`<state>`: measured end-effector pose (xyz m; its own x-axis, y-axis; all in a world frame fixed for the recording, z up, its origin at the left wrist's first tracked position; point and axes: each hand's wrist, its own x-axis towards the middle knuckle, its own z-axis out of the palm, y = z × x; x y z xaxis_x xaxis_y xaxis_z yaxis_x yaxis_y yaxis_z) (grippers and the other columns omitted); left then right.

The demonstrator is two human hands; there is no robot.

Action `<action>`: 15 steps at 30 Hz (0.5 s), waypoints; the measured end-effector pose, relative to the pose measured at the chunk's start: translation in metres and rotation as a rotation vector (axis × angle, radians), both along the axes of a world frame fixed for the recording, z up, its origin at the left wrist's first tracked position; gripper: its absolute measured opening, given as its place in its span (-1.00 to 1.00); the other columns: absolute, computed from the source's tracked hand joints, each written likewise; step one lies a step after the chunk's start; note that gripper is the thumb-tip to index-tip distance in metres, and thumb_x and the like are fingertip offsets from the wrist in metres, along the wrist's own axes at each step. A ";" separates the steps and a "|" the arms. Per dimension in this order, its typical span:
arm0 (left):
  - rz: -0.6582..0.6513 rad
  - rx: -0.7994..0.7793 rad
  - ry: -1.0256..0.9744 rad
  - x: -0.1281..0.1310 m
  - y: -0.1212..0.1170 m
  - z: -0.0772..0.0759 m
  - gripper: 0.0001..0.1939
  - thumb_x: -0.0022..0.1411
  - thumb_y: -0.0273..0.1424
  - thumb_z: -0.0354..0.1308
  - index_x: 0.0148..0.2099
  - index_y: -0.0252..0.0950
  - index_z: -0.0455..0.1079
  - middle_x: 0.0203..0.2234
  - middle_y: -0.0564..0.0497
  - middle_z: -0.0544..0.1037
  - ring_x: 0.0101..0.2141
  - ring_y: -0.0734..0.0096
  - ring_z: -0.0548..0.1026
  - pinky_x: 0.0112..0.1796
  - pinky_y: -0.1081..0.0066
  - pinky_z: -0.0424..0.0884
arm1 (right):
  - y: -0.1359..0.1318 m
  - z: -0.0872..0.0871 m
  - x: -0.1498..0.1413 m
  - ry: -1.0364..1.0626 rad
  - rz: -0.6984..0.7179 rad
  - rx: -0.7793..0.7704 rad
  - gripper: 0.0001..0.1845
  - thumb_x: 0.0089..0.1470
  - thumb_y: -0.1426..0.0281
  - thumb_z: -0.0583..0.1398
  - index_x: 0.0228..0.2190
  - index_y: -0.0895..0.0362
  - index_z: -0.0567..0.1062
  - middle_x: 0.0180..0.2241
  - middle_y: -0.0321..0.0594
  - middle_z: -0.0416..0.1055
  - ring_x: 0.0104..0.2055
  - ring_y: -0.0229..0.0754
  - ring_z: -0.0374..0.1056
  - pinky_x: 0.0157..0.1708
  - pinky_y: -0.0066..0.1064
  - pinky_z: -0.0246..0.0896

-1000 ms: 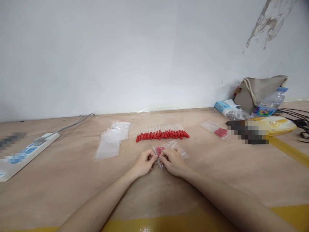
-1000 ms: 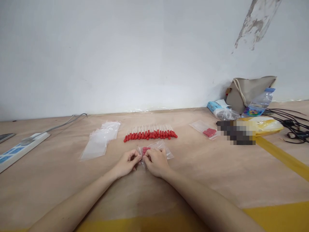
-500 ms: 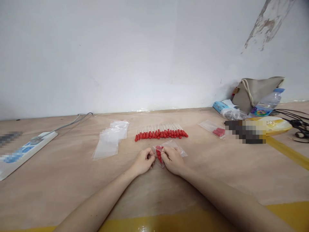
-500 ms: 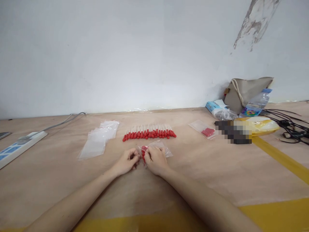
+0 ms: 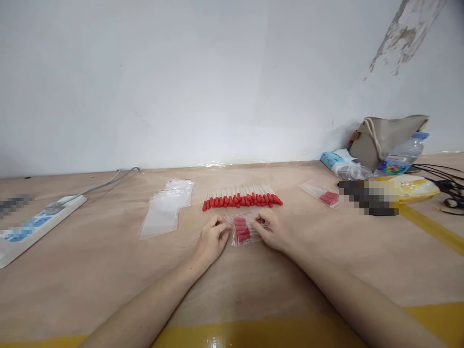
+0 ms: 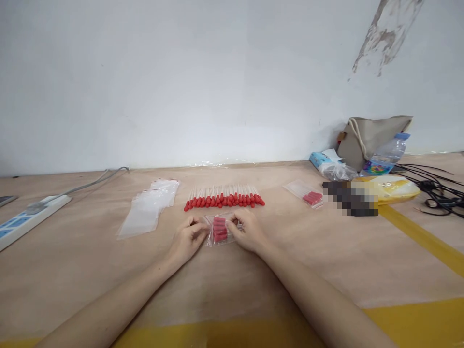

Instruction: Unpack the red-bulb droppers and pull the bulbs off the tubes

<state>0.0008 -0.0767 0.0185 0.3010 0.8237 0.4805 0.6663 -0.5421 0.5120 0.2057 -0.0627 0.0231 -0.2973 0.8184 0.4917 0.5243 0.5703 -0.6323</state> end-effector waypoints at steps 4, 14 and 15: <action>-0.136 -0.029 -0.020 0.000 0.001 0.001 -0.75 0.17 -0.52 -0.04 -0.26 -0.23 0.47 -0.37 -0.02 0.44 -0.31 0.42 0.39 -0.27 0.43 0.30 | 0.013 0.000 0.026 -0.110 0.112 -0.129 -0.84 -0.11 0.31 0.19 -0.45 0.14 0.38 -0.48 -0.31 0.29 -0.45 -0.30 0.16 -0.45 -0.47 0.05; -0.179 -0.246 -0.059 0.001 0.002 0.009 -0.85 0.07 -0.39 0.14 -0.27 -0.28 0.43 -0.36 0.00 0.41 -0.38 0.45 0.35 -0.36 0.47 0.29 | 0.017 0.003 0.033 -0.226 0.194 -0.141 -0.74 -0.16 0.27 0.25 -0.40 0.14 0.40 -0.46 -0.29 0.32 -0.44 -0.30 0.19 -0.49 -0.49 0.07; -0.183 -0.256 -0.051 0.001 0.003 0.009 -0.85 0.04 -0.37 0.16 -0.28 -0.29 0.41 -0.39 0.02 0.40 -0.40 0.46 0.33 -0.38 0.48 0.27 | 0.017 0.002 0.032 -0.233 0.198 -0.115 -0.76 -0.14 0.27 0.25 -0.40 0.13 0.40 -0.46 -0.29 0.32 -0.44 -0.30 0.19 -0.48 -0.48 0.08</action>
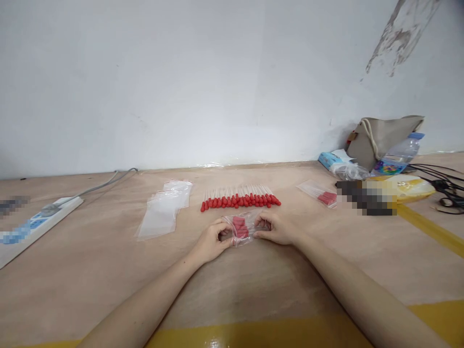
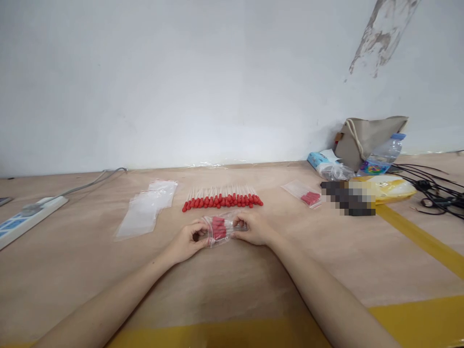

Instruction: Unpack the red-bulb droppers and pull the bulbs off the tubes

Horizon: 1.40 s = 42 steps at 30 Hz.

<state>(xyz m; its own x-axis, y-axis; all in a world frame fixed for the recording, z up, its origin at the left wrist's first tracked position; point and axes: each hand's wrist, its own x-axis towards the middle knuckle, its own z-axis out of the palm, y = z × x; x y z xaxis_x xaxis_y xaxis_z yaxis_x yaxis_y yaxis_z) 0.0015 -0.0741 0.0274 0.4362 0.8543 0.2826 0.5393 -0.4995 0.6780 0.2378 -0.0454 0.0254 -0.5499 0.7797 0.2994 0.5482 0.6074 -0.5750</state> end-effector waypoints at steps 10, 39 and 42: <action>-0.024 0.091 0.102 0.005 -0.003 0.001 -0.85 0.05 -0.48 0.07 -0.26 -0.28 0.28 -0.40 0.05 0.34 -0.41 0.45 0.28 -0.40 0.48 0.23 | 0.002 -0.009 0.000 0.004 0.033 0.095 -0.82 -0.08 0.31 0.22 -0.39 0.13 0.39 -0.41 -0.27 0.34 -0.40 -0.28 0.22 -0.44 -0.47 0.10; -0.141 0.094 -0.011 -0.007 0.000 0.003 -0.85 0.12 -0.49 0.05 -0.20 -0.26 0.26 -0.24 -0.02 0.25 -0.32 0.48 0.33 -0.32 0.46 0.34 | 0.007 -0.010 0.006 0.031 -0.014 -0.019 -0.69 -0.18 0.19 0.27 -0.43 0.14 0.40 -0.46 -0.29 0.29 -0.44 -0.31 0.19 -0.50 -0.51 0.08; -0.131 0.031 -0.028 -0.006 0.001 0.002 -0.83 0.09 -0.47 0.09 -0.21 -0.26 0.26 -0.23 -0.02 0.25 -0.33 0.49 0.34 -0.31 0.45 0.35 | 0.007 -0.011 0.005 0.034 -0.015 -0.017 -0.70 -0.18 0.21 0.27 -0.44 0.14 0.39 -0.47 -0.29 0.29 -0.45 -0.31 0.20 -0.50 -0.51 0.09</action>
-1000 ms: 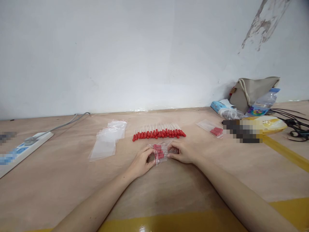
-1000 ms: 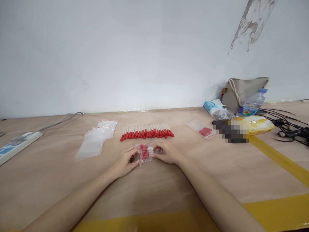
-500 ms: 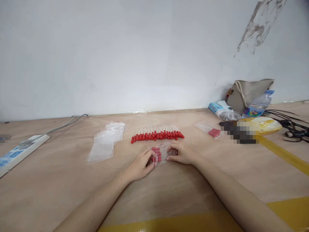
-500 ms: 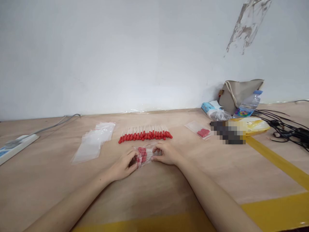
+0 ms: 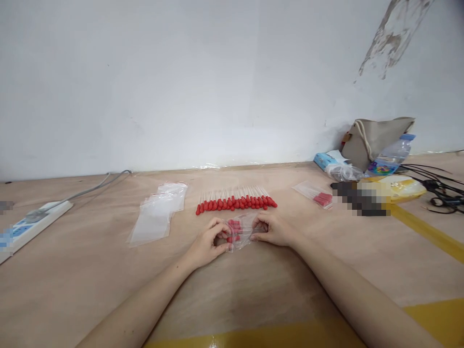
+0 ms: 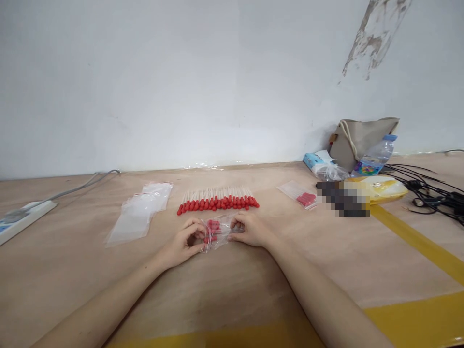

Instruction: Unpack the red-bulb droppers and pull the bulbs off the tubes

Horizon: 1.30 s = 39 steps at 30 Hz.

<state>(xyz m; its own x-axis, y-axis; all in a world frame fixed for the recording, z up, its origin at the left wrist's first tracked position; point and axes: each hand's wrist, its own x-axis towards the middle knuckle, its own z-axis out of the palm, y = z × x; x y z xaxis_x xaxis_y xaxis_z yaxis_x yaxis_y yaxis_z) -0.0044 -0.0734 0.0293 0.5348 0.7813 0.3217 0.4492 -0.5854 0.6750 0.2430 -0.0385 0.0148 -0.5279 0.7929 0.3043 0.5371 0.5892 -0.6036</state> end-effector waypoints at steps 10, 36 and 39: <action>0.110 -0.020 -0.015 -0.013 0.008 0.015 -0.92 0.04 -0.50 0.04 -0.33 -0.30 0.27 -0.41 0.04 0.33 -0.45 0.52 0.30 -0.45 0.51 0.27 | -0.002 0.002 -0.002 -0.010 -0.024 -0.016 -0.70 -0.17 0.19 0.26 -0.42 0.14 0.41 -0.49 -0.30 0.29 -0.47 -0.32 0.18 -0.52 -0.50 0.07; 0.061 -0.204 0.394 -0.043 0.004 0.041 -0.88 0.00 -0.32 0.08 -0.44 -0.27 0.29 -0.57 0.10 0.35 -0.54 0.49 0.28 -0.54 0.52 0.17 | -0.003 0.003 -0.004 0.002 -0.034 -0.007 -0.73 -0.17 0.22 0.26 -0.44 0.14 0.42 -0.51 -0.31 0.31 -0.49 -0.33 0.18 -0.53 -0.50 0.07; 0.115 -0.156 0.460 -0.048 0.001 0.050 -0.93 -0.09 -0.41 0.09 -0.48 -0.27 0.25 -0.56 0.10 0.33 -0.54 0.49 0.26 -0.55 0.52 0.13 | -0.003 0.001 -0.004 0.006 -0.037 -0.013 -0.73 -0.18 0.22 0.26 -0.45 0.14 0.41 -0.50 -0.31 0.31 -0.49 -0.33 0.18 -0.53 -0.51 0.07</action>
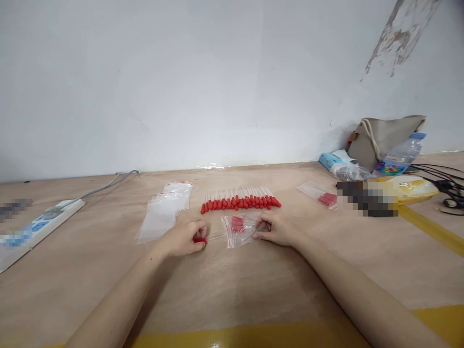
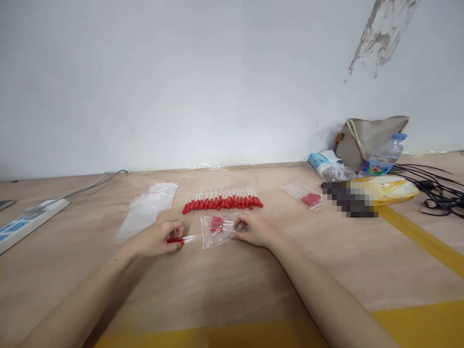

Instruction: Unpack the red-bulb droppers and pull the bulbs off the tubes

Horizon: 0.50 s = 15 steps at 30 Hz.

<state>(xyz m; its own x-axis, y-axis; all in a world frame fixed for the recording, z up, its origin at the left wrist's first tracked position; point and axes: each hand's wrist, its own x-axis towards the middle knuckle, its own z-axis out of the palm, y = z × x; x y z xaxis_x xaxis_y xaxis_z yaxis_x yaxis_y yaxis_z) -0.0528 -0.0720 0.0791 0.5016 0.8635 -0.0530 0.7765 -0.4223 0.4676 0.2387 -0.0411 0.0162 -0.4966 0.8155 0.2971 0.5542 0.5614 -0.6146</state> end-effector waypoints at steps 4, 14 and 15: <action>-0.020 -0.164 -0.036 -0.007 0.002 0.000 -0.80 -0.14 -0.43 0.09 -0.35 -0.25 0.28 -0.55 0.12 0.32 -0.53 0.48 0.27 -0.53 0.53 0.15 | 0.000 0.000 0.000 0.000 -0.009 -0.001 -0.72 -0.19 0.22 0.27 -0.44 0.14 0.42 -0.51 -0.31 0.31 -0.49 -0.32 0.18 -0.53 -0.50 0.07; 0.352 -0.296 -0.355 -0.078 0.026 0.013 -0.63 -0.09 -0.12 0.15 -0.26 -0.25 0.34 -0.67 0.16 0.24 -0.64 0.54 0.21 -0.62 0.56 0.11 | 0.000 -0.002 -0.001 -0.004 -0.013 0.008 -0.73 -0.17 0.21 0.25 -0.44 0.14 0.42 -0.50 -0.30 0.32 -0.49 -0.32 0.19 -0.53 -0.50 0.07; 0.426 -0.173 -0.380 -0.077 0.032 0.008 -0.61 -0.06 -0.11 0.11 -0.22 -0.25 0.33 -0.68 0.17 0.23 -0.64 0.54 0.20 -0.62 0.56 0.10 | 0.000 -0.001 -0.001 -0.005 -0.014 0.009 -0.73 -0.17 0.21 0.25 -0.44 0.14 0.42 -0.50 -0.30 0.32 -0.49 -0.32 0.19 -0.53 -0.50 0.07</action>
<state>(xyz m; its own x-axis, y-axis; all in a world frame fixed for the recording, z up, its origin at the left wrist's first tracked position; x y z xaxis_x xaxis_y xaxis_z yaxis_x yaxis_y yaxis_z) -0.1293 -0.0404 0.0875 0.1240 0.9877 -0.0954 0.6259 -0.0032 0.7799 0.2374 -0.0411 0.0149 -0.4864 0.8198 0.3023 0.5652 0.5590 -0.6066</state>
